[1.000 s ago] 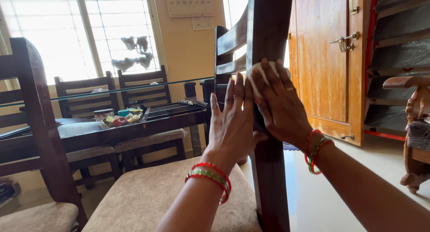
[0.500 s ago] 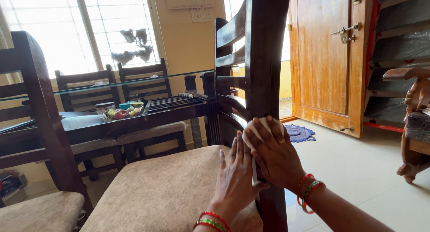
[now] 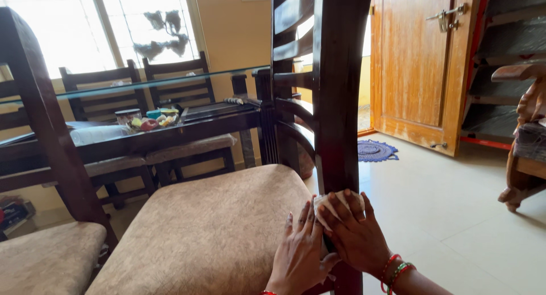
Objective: The person wipes the wooden frame of a dining chair using a cloth. They clean the legs, backrest, and seat frame of a single chair in a dining area.
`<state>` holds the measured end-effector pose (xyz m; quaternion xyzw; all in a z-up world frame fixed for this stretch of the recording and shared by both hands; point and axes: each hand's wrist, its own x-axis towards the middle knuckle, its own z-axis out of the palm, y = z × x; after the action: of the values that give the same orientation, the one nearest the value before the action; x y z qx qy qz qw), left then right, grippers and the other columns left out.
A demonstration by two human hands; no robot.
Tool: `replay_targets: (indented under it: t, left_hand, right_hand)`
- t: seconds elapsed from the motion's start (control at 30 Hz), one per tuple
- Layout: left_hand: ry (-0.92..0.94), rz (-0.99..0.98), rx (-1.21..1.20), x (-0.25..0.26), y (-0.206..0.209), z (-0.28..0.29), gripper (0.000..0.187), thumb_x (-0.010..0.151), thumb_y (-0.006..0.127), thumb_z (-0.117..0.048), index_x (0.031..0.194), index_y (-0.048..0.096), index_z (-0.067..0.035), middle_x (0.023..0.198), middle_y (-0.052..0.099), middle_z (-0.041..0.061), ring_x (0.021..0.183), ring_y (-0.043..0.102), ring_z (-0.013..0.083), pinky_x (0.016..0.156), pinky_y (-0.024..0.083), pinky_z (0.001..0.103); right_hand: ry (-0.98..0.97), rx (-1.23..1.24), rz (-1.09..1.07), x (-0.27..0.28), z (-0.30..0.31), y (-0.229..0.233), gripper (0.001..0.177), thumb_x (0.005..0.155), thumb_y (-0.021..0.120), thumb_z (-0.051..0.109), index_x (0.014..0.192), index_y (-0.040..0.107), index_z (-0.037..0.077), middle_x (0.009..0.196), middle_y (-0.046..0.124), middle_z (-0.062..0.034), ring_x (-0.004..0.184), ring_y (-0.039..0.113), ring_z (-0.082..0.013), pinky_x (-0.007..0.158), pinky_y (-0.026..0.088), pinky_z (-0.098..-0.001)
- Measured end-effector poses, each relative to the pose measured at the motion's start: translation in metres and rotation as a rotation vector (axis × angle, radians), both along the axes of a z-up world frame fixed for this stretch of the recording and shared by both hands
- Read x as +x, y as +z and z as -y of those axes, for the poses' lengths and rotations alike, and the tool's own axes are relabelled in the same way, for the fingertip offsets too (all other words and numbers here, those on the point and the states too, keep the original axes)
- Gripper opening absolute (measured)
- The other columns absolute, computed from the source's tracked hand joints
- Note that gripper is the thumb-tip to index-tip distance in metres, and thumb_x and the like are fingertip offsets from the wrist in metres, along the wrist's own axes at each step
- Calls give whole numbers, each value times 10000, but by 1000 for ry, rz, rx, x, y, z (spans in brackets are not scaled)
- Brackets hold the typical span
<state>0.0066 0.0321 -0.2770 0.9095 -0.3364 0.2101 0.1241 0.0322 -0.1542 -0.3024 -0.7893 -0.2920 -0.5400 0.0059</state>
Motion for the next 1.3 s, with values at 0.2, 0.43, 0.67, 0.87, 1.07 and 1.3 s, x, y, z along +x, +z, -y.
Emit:
replay_targets:
  t: [0.2, 0.43, 0.67, 0.87, 1.07, 1.3]
  left_hand:
    - [112, -28, -136, -5, 5, 4, 1240, 818, 763, -569, 1572, 1, 55, 1673, 59, 239, 1558, 67, 360, 1208, 151, 564]
    - [150, -21, -113, -12, 9, 6, 1229, 793, 765, -578, 1587, 22, -6, 1683, 70, 211, 1551, 90, 374, 1207, 172, 554]
    - [136, 43, -88, -12, 3, 6, 1131, 816, 743, -542, 1620, 87, -94, 1684, 110, 181, 1541, 139, 363, 1188, 211, 579]
    - [138, 111, -74, -8, -1, 6, 1074, 814, 739, -543, 1599, 145, -116, 1686, 101, 172, 1541, 152, 354, 1186, 233, 582]
    - [130, 124, -97, -7, -5, 7, 1078, 824, 730, -549, 1614, 106, -161, 1688, 99, 169, 1544, 166, 354, 1187, 244, 582]
    - [138, 147, -90, -5, -7, 7, 1088, 826, 709, -590, 1612, 70, -192, 1684, 114, 177, 1531, 194, 358, 1178, 257, 584]
  right_hand:
    - [-86, 52, 21, 1, -7, 34, 562, 946, 523, 352, 1470, 485, 153, 1598, 337, -183, 1493, 241, -443, 1172, 97, -683]
    - [19, 176, 88, 10, -16, 108, 668, 1042, 518, 336, 1585, 347, -14, 1655, 151, -342, 1524, 138, -566, 1229, 109, -687]
    - [24, 187, 39, 5, -12, 86, 656, 1070, 524, 326, 1587, 353, -39, 1682, 229, -267, 1563, 172, -529, 1275, 175, -636]
    - [-25, 94, -27, -2, 0, 31, 630, 1031, 543, 323, 1531, 391, -30, 1656, 260, -268, 1545, 195, -520, 1245, 204, -628]
    - [7, 124, 0, 7, 0, 57, 687, 1071, 541, 323, 1616, 300, -20, 1695, 192, -274, 1577, 137, -514, 1288, 182, -621]
    - [11, 182, 37, 7, -2, 150, 634, 1179, 504, 312, 1682, 231, 38, 1740, 183, -221, 1603, 128, -438, 1338, 178, -546]
